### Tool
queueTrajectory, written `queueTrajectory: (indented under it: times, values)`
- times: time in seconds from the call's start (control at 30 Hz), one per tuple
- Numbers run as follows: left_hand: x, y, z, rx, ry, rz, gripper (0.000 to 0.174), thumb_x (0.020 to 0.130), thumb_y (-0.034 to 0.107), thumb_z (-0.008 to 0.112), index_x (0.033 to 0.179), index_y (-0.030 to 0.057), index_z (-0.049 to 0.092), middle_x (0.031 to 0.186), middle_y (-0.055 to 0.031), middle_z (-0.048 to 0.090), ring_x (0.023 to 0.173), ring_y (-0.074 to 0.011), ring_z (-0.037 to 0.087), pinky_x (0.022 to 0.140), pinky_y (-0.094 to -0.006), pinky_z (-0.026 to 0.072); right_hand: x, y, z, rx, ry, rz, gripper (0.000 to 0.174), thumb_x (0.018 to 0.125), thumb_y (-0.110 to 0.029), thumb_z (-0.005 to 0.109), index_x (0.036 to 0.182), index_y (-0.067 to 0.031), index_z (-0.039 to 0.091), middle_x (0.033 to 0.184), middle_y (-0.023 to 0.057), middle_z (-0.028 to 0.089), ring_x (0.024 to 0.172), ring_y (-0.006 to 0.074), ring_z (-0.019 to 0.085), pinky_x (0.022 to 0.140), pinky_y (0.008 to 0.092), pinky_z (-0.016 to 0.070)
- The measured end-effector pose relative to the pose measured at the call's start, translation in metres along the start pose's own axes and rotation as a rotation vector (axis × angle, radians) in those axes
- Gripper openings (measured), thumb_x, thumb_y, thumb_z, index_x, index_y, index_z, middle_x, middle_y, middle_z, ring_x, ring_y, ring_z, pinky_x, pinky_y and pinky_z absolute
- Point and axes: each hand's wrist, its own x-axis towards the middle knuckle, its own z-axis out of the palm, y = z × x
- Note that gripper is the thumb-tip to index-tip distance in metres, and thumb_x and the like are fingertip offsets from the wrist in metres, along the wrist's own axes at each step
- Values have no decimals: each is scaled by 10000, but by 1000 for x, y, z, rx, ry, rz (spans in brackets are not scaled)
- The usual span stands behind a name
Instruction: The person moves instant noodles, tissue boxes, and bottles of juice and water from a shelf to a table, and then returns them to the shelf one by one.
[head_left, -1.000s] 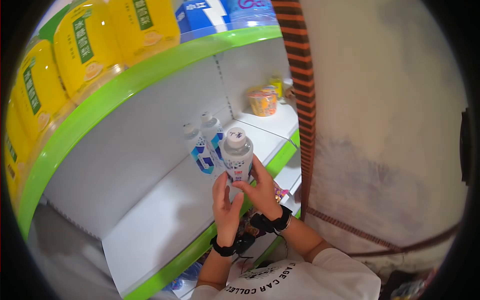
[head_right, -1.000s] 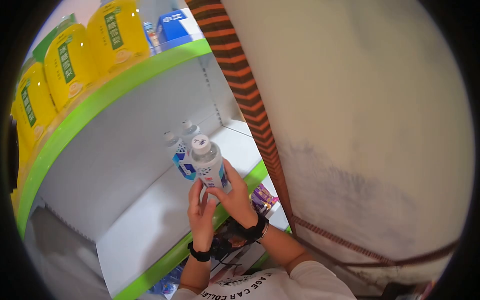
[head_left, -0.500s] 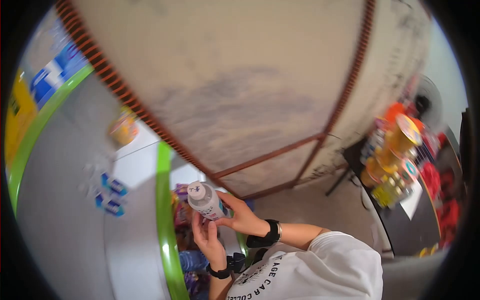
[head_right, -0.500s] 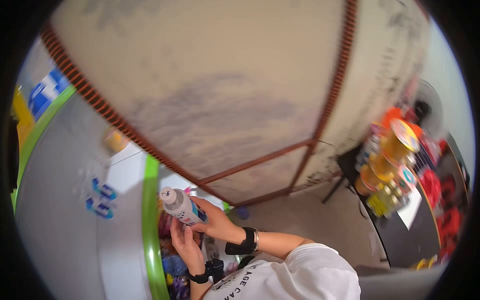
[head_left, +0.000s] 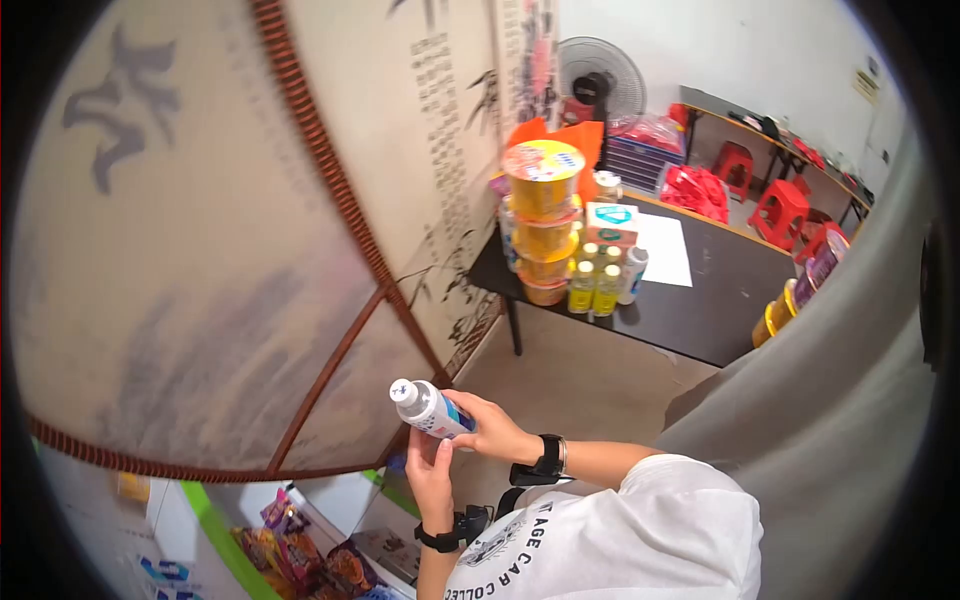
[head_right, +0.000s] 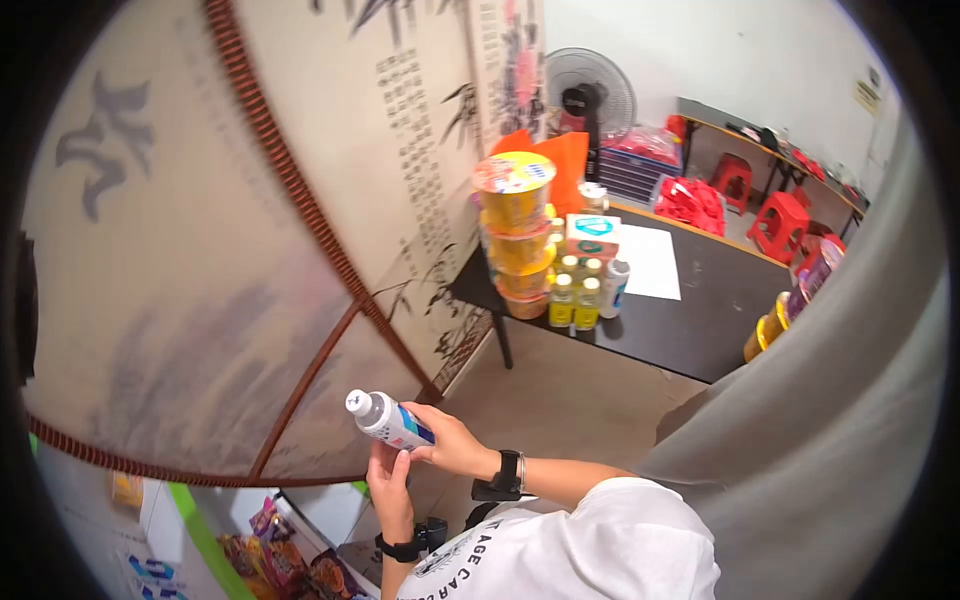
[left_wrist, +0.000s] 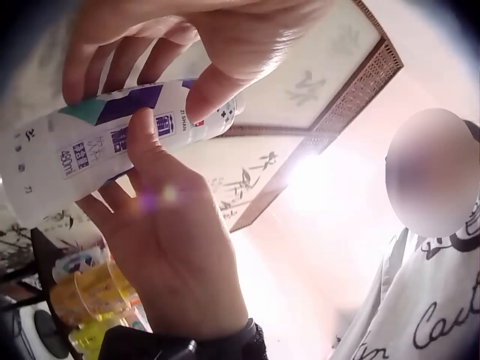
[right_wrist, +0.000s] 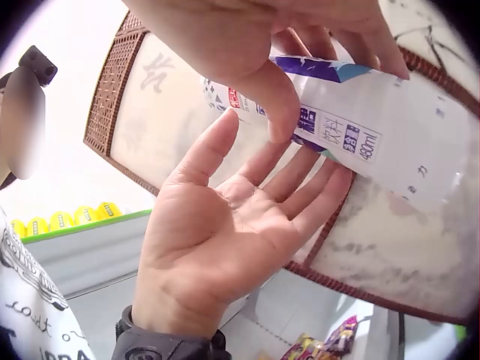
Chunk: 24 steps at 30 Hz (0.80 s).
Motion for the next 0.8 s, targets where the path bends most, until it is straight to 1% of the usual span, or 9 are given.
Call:
queueTrajectory:
  times: [0.07,0.17,0.27,0.37,0.47,0.63,0.7,0.77,0.8]
  values:
    - [7,-9,32,34,-100,-86,551,840,-15,560,1341,-70,335,1285,-146,460,1162,-205,466,971,-324,379,-13,10,-35,-30,55,26,723,662,-81,761,1296,-41,418,1227,156,520,1120,302,522,932,358,428]
    - [15,-32,88,39,-202,-90,560,835,-11,577,1339,-67,339,1272,-142,470,1150,-201,475,960,-320,389,-30,28,-91,-81,138,74,726,653,-87,764,1290,-37,421,1218,162,523,1112,315,523,921,366,432]
    - [21,-53,140,51,-314,-149,564,828,-3,598,1328,-74,347,1265,-142,476,1149,-201,477,954,-319,396,-53,44,-142,-167,246,121,728,641,-77,762,1280,-21,418,1193,191,532,1090,334,533,907,370,439]
    - [26,-82,184,97,-411,-189,572,825,6,609,1326,-81,347,1268,-149,477,1150,-202,480,951,-319,402,-75,78,-184,-99,333,191,711,646,-73,756,1271,-21,423,1184,199,538,1088,339,536,904,376,440]
    - [28,-107,224,97,-495,-274,554,838,28,600,1332,-53,364,1235,-129,509,1131,-194,498,952,-314,406,-92,86,-225,-121,388,254,701,636,-46,756,1259,-25,435,1182,199,543,1089,343,536,897,383,445]
    - [28,-134,268,95,-595,-356,551,844,36,597,1340,-33,367,1238,-130,512,1131,-191,501,952,-311,408,-113,94,-268,-178,481,331,646,638,8,729,1228,-35,468,1167,178,564,1086,337,543,899,378,449]
    - [30,-137,282,123,-652,-396,564,843,50,605,1346,-25,362,1240,-128,513,1134,-190,499,949,-309,409,-117,97,-278,-167,507,312,624,642,27,711,1217,-39,480,1156,169,575,1078,333,550,898,377,449]
    - [35,-151,290,145,-676,-391,570,841,58,611,1347,-22,362,1246,-128,509,1132,-188,499,950,-308,408,-121,109,-285,-209,563,287,596,655,36,690,1212,-29,489,1112,168,603,1051,300,581,883,368,458]
    - [38,-155,293,170,-700,-385,576,839,67,617,1348,-18,363,1252,-128,505,1131,-187,498,951,-307,407,-121,112,-288,-204,569,290,596,655,36,690,1212,-29,489,1112,168,603,1051,300,581,883,368,458]
